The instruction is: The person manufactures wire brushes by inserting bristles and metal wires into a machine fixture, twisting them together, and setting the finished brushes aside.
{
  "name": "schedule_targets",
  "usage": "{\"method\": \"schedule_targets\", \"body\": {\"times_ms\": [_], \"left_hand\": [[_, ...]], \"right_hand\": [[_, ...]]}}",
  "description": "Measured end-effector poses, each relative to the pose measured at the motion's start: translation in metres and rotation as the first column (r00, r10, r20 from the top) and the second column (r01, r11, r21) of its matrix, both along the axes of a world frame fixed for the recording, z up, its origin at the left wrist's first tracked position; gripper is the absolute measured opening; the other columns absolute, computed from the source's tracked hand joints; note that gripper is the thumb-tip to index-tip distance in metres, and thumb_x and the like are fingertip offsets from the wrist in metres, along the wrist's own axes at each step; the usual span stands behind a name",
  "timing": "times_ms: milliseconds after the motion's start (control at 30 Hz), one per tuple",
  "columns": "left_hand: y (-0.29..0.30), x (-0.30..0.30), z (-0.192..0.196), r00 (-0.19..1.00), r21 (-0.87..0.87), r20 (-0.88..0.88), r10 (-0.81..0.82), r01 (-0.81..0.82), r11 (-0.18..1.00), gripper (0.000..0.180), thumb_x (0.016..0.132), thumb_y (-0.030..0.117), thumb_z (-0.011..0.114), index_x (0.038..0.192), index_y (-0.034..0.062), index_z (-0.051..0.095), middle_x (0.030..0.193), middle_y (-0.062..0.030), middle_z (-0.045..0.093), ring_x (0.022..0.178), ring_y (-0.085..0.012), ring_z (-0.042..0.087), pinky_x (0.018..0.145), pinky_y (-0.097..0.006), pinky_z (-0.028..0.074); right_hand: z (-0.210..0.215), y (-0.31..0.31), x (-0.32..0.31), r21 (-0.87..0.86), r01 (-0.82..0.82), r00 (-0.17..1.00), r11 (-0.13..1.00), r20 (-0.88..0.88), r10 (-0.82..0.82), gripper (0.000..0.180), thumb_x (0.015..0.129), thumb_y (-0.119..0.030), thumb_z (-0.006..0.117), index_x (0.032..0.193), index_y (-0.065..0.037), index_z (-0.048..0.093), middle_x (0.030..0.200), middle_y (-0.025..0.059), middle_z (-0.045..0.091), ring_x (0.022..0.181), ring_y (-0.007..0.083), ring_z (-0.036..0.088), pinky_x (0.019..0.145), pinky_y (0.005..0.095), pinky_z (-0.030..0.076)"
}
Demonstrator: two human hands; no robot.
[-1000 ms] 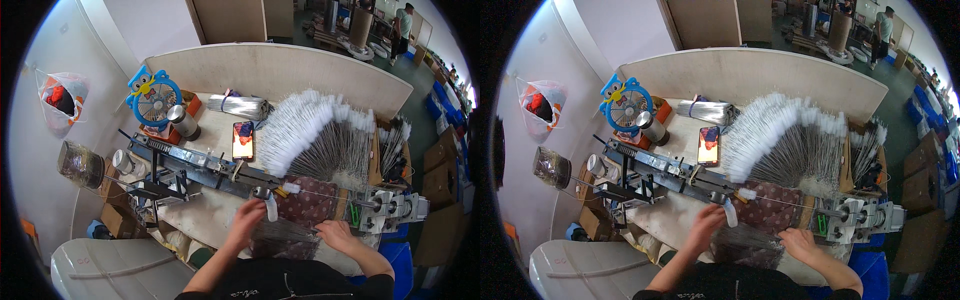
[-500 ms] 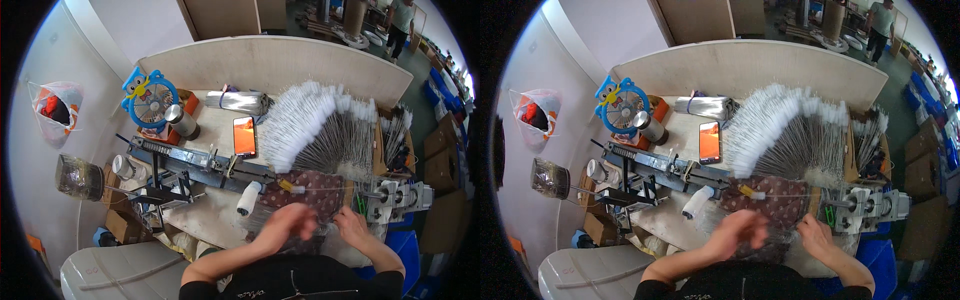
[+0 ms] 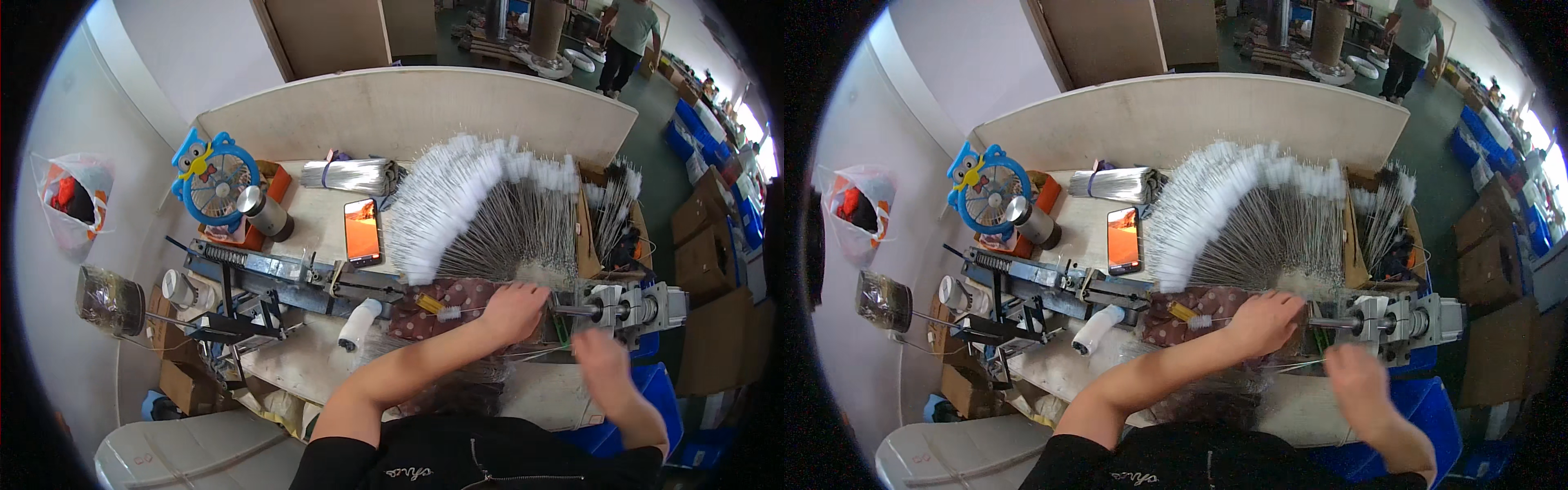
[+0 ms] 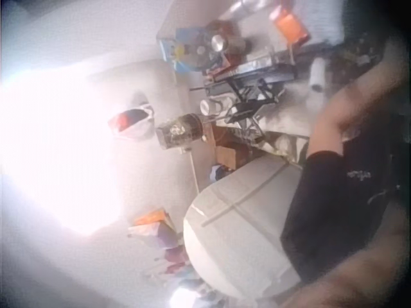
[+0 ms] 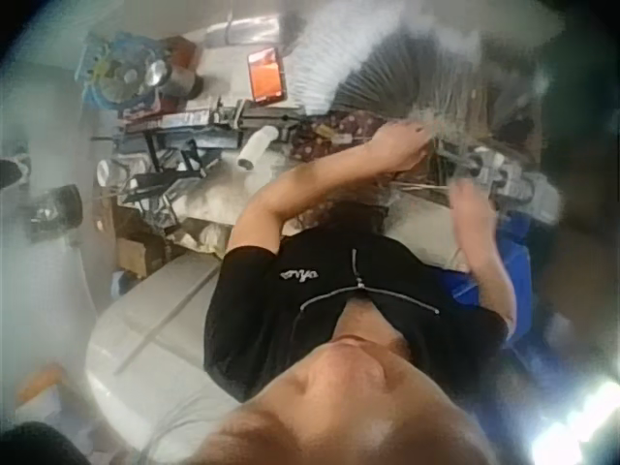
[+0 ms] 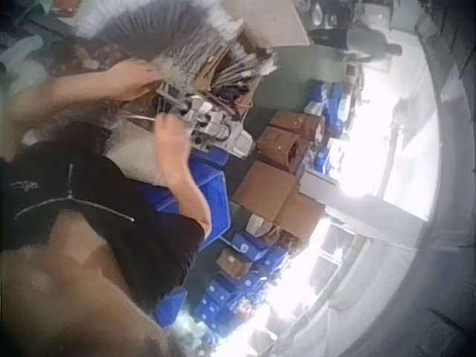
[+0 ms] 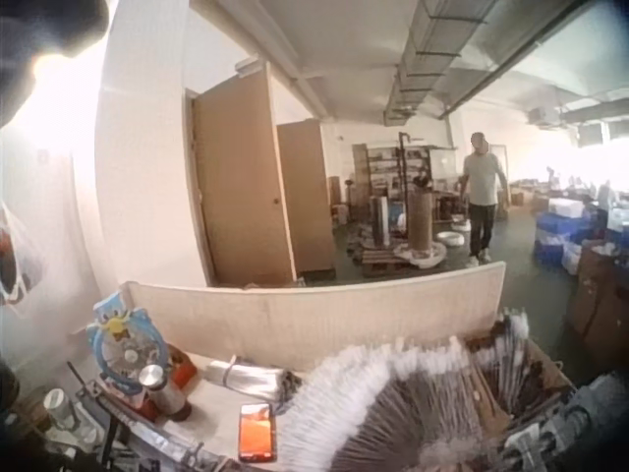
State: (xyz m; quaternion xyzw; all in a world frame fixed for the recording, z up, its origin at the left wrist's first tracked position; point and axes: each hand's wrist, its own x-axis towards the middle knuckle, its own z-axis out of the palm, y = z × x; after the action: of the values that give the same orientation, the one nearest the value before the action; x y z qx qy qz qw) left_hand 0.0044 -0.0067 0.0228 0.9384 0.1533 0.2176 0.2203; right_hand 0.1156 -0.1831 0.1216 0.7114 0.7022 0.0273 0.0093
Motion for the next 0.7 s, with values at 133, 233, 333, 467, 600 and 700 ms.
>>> {"method": "schedule_targets", "body": {"times_ms": [133,233,333,467,600,700], "left_hand": [[0.007,-0.002,-0.023,0.994,0.049,-0.108,-0.022,0.028,0.998,0.022,0.076,0.011,0.058,0.098,0.0081,0.056,0.093,-0.0088,0.058,0.094,-0.0275,0.057,0.079,-0.04,0.047],[0.006,-0.001,-0.021,0.996,0.089,-0.089,-0.017,0.025,0.996,0.016,0.074,0.009,0.058,0.091,0.008,0.058,0.091,-0.0083,0.056,0.096,-0.0269,0.056,0.079,-0.039,0.047],[0.005,-0.003,-0.014,0.994,0.126,-0.105,-0.03,0.043,0.991,0.014,0.074,0.01,0.058,0.087,0.0083,0.059,0.089,-0.0077,0.055,0.095,-0.0273,0.054,0.079,-0.039,0.046],[0.021,-0.009,0.001,0.978,0.21,-0.208,0.019,0.025,0.977,0.012,0.073,0.01,0.056,0.084,0.0085,0.059,0.086,-0.0067,0.054,0.092,-0.0264,0.054,0.076,-0.039,0.046],[0.048,0.009,0.026,0.971,0.587,-0.189,0.145,-0.006,0.809,0.009,0.072,0.011,0.057,0.079,0.0089,0.062,0.088,-0.0062,0.056,0.091,-0.0238,0.052,0.076,-0.037,0.043],[0.067,0.0,-0.004,0.976,0.56,-0.12,0.182,-0.085,0.824,0.013,0.072,0.012,0.057,0.082,0.0075,0.063,0.095,-0.0064,0.054,0.095,-0.0231,0.051,0.078,-0.036,0.042]], "right_hand": [[0.045,-0.022,0.079,0.414,0.032,0.983,0.91,0.153,-0.104,0.022,0.073,0.001,0.055,0.094,0.0,0.06,0.09,0.0133,0.056,0.078,0.0278,0.057,0.066,0.036,0.048],[0.053,-0.02,0.091,0.413,0.448,0.859,0.793,-0.446,-0.252,0.024,0.076,0.004,0.052,0.099,0.003,0.061,0.09,0.0154,0.058,0.073,0.0286,0.058,0.062,0.0349,0.048],[0.031,-0.006,0.082,0.413,0.244,0.907,0.877,-0.417,-0.057,0.026,0.077,0.006,0.052,0.102,0.004,0.061,0.086,0.0157,0.059,0.068,0.0281,0.058,0.059,0.0335,0.048],[0.008,0.038,0.053,0.387,0.082,0.848,0.918,-0.511,0.14,0.021,0.075,0.002,0.058,0.095,0.001,0.062,0.086,0.0135,0.062,0.072,0.0303,0.061,0.061,0.0351,0.049],[-0.012,0.069,0.028,0.373,0.136,0.909,0.918,-0.416,0.035,0.014,0.077,-0.004,0.059,0.091,-0.004,0.064,0.081,0.0122,0.064,0.072,0.0326,0.062,0.061,0.0392,0.049],[-0.028,0.09,0.031,0.13,0.153,0.881,0.98,-0.468,-0.075,0.014,0.077,-0.022,0.064,0.083,-0.011,0.069,0.069,0.0093,0.065,0.069,0.0299,0.063,0.063,0.0427,0.048]]}}
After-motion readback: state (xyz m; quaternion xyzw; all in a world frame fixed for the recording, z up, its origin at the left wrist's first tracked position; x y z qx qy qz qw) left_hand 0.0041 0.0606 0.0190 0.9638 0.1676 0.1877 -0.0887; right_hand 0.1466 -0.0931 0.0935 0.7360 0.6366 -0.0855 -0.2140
